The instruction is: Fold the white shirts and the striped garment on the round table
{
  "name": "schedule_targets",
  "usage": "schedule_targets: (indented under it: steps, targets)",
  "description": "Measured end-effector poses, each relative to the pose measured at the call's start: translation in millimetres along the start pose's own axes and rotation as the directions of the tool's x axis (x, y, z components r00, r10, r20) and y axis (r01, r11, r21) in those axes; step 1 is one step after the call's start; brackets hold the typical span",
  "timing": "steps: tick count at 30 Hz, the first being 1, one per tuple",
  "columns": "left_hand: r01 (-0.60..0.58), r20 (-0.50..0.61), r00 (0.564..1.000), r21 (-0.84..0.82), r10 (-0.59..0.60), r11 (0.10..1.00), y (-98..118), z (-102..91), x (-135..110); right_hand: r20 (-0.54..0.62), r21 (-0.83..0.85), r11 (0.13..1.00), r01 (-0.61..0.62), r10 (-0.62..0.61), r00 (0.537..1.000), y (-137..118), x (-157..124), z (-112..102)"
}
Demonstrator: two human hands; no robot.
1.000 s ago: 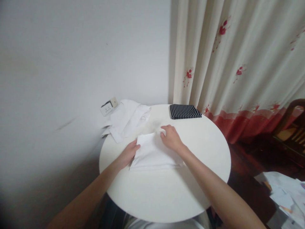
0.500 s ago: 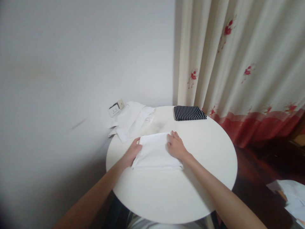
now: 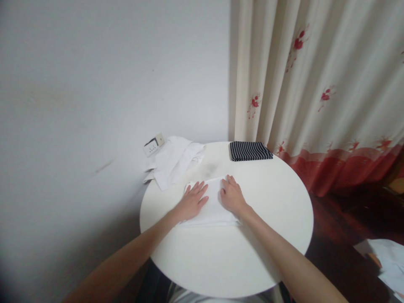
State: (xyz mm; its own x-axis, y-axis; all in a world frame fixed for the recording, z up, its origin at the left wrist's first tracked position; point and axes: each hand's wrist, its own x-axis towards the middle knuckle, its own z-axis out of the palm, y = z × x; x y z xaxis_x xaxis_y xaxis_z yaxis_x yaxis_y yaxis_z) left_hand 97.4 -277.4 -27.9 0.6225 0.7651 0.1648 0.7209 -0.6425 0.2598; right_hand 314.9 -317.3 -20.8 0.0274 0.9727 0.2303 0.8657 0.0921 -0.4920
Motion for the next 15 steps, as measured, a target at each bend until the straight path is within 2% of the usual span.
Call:
schedule_targets:
  steps: [4, 7, 11, 15]
  targets:
    - [-0.009, 0.026, 1.000, 0.041, 0.008, 0.999, -6, 7.8, 2, -0.042, 0.139, 0.989, 0.052, -0.046, 0.998, 5, -17, -4]
    - [0.009, -0.012, 1.000, 0.075, -0.009, 0.997, -13, 5.0, 11, -0.038, 0.202, 0.965, 0.164, -0.160, 0.986, 10, -45, -16]
    - [0.048, -0.062, 0.997, 0.112, -0.041, 0.993, -17, 1.0, 34, 0.031, 0.155, 0.916, 0.369, -0.378, 0.925, 18, -83, -30]
    - [0.033, -0.102, 0.995, 0.164, -0.017, 0.986, -17, 1.7, 48, -0.019, 0.096, 0.923, 0.372, -0.371, 0.928, 21, -95, -26]
